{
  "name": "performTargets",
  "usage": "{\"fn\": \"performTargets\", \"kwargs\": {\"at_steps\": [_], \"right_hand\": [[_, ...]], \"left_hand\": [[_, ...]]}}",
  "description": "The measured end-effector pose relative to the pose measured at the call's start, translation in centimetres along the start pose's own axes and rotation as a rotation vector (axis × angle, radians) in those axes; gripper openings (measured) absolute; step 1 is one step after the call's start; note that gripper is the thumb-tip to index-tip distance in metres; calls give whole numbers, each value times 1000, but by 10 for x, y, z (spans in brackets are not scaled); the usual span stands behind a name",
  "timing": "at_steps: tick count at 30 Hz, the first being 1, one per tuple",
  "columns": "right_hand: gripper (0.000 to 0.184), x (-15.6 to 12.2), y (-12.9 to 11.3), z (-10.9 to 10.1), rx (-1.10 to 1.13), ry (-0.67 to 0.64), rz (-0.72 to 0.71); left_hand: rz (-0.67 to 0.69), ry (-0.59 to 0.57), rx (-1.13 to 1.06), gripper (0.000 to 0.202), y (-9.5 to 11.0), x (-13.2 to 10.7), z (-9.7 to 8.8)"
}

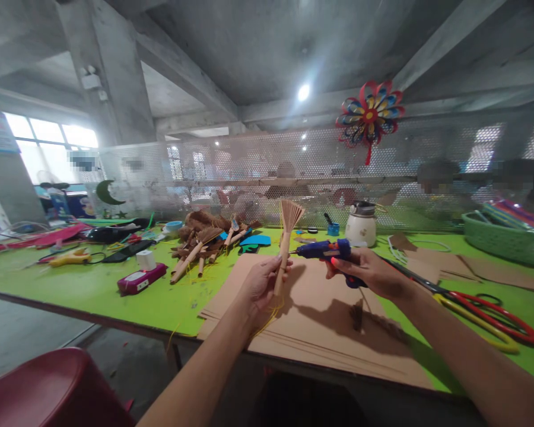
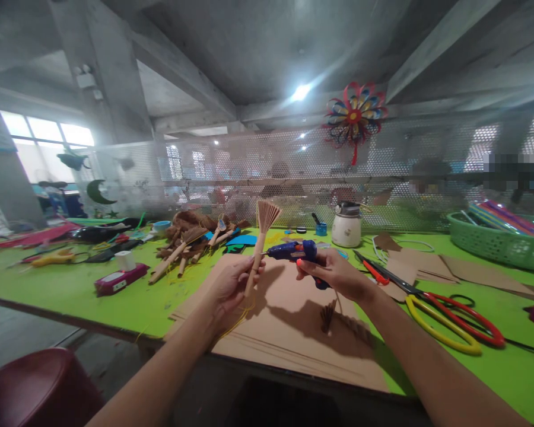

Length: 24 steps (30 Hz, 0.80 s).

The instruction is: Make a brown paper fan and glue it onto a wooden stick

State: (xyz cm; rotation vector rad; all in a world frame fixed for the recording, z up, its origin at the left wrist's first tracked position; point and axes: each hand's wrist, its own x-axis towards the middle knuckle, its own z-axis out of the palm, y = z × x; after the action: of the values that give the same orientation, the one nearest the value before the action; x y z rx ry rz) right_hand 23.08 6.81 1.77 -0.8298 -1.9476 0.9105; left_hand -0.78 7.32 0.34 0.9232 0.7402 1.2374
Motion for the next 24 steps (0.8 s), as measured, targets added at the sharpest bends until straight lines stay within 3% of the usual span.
{"fn": "performTargets", "kwargs": {"at_steps": [4, 7, 10, 13, 18, 24], "right_hand": [[34, -1, 1, -3, 5, 25, -16], [38, 2, 8, -6, -22, 124, 7], [40, 8, 21, -10, -263, 273, 30], [31, 16, 38, -14, -609, 363, -37], [16, 26, 68, -13, -911, 249, -12], [23, 28, 78, -9, -968, 98, 58]], "left_hand": [[11, 6, -26, 17, -1, 3, -3], [-3, -21, -48, 16, -2, 5, -6], [-15, -14, -55, 16, -1, 4, -6], [-29, -42, -73, 17, 0, 3, -5], [-27, -80, -75, 16, 2, 2, -3], [5, -80, -40, 14, 3, 2, -1]]}}
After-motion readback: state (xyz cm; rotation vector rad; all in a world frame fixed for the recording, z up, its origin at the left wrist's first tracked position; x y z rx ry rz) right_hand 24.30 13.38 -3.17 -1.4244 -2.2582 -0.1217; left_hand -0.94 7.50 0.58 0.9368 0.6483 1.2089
